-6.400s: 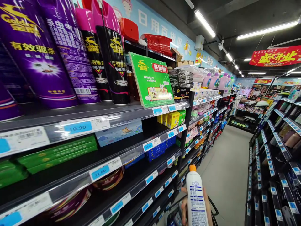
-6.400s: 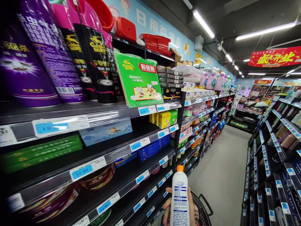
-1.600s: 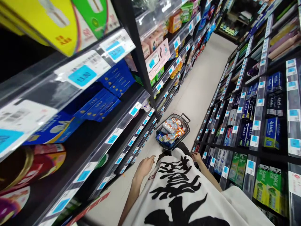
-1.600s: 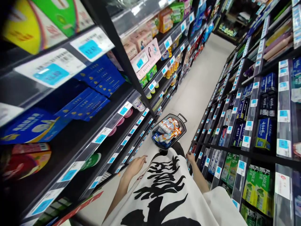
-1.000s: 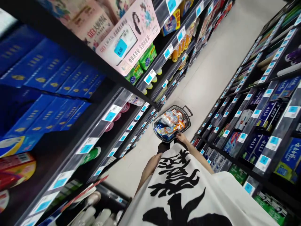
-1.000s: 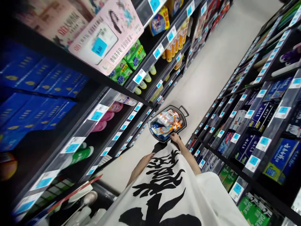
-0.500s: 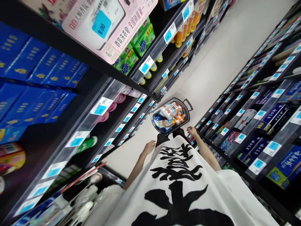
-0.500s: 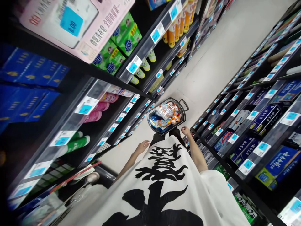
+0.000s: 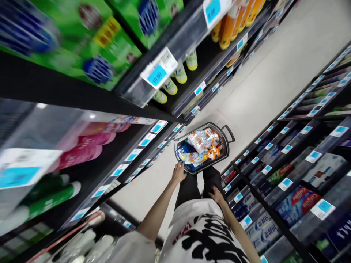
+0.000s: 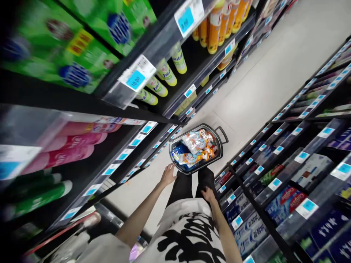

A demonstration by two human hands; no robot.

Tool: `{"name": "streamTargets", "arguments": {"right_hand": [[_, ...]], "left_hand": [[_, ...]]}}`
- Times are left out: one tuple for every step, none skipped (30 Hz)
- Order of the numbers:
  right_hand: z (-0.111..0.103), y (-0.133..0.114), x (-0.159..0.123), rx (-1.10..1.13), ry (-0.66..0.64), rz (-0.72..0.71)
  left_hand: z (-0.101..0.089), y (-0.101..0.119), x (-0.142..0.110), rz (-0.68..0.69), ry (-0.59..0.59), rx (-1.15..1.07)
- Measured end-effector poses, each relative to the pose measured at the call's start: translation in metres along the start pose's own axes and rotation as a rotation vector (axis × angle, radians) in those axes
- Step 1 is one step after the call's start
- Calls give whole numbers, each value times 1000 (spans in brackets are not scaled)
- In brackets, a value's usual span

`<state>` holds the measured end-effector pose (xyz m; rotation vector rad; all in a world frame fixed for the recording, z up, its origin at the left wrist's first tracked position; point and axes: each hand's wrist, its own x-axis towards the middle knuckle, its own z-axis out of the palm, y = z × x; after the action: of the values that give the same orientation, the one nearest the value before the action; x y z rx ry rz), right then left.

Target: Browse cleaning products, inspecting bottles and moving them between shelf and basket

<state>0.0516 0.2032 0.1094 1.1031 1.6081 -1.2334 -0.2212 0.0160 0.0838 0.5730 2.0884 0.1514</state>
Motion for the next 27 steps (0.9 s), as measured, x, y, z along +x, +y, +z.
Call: {"name": "streamTargets", "arguments": {"right_hand": [[12,8,1,-30,-47,31],[22,16,1,-59,-94,62],[31,23,1,-82,-138,88],[38,30,1,-101,-177,106],[44,36,2,-114,-211,120],[49,41,4,-123,-239,129],[52,46,5,-127,-259,135],[55,50,7,-127,-272,139],[58,53,9,-124,-279,141],[60,56,11,-118,-282,142],[61,59,12,-111,-284,143],[63,60,13,-102,-286,143],[64,61,13,-93,-287,144],[65,60,13,-85,-286,145],[66,59,12,-77,-285,146],[66,58,11,-69,-283,148],[67,56,10,-62,-280,151],[67,54,10,-56,-277,154],[68,53,9,-49,-274,156],[68,51,9,-43,-272,157],[69,50,9,-36,-269,157],[69,49,9,-28,-266,157],[70,49,9,-22,-263,158],[70,49,9,-16,-261,161],[69,48,9,-11,-259,164],[69,48,9,-7,-257,167],[67,47,8,-4,-256,169]], "left_hand": [[7,5,17,12,-2,21],[15,9,34,27,-6,38],[22,12,49,43,-12,53],[29,15,65,62,-21,66],[35,17,79,81,-33,78],[41,17,92,99,-47,89],[47,17,104,114,-62,100],[52,17,115,126,-78,110],[57,17,125,137,-95,120],[62,17,134,148,-111,130],[66,17,141,159,-126,139],[70,18,146,169,-138,148],[74,20,151,176,-145,157],[77,22,154,180,-147,165],[79,25,157,178,-146,174],[80,27,158,171,-142,183],[80,29,160,159,-139,191],[80,31,160,144,-138,198],[80,31,161,128,-140,205],[79,32,160,112,-147,210],[79,31,159,100,-160,212],[79,31,157,91,-179,212],[79,30,154,89,-203,210],[79,30,149,93,-231,205],[80,30,142,102,-259,197],[80,31,133,113,-286,186],[80,32,122,123,-308,173]]}}
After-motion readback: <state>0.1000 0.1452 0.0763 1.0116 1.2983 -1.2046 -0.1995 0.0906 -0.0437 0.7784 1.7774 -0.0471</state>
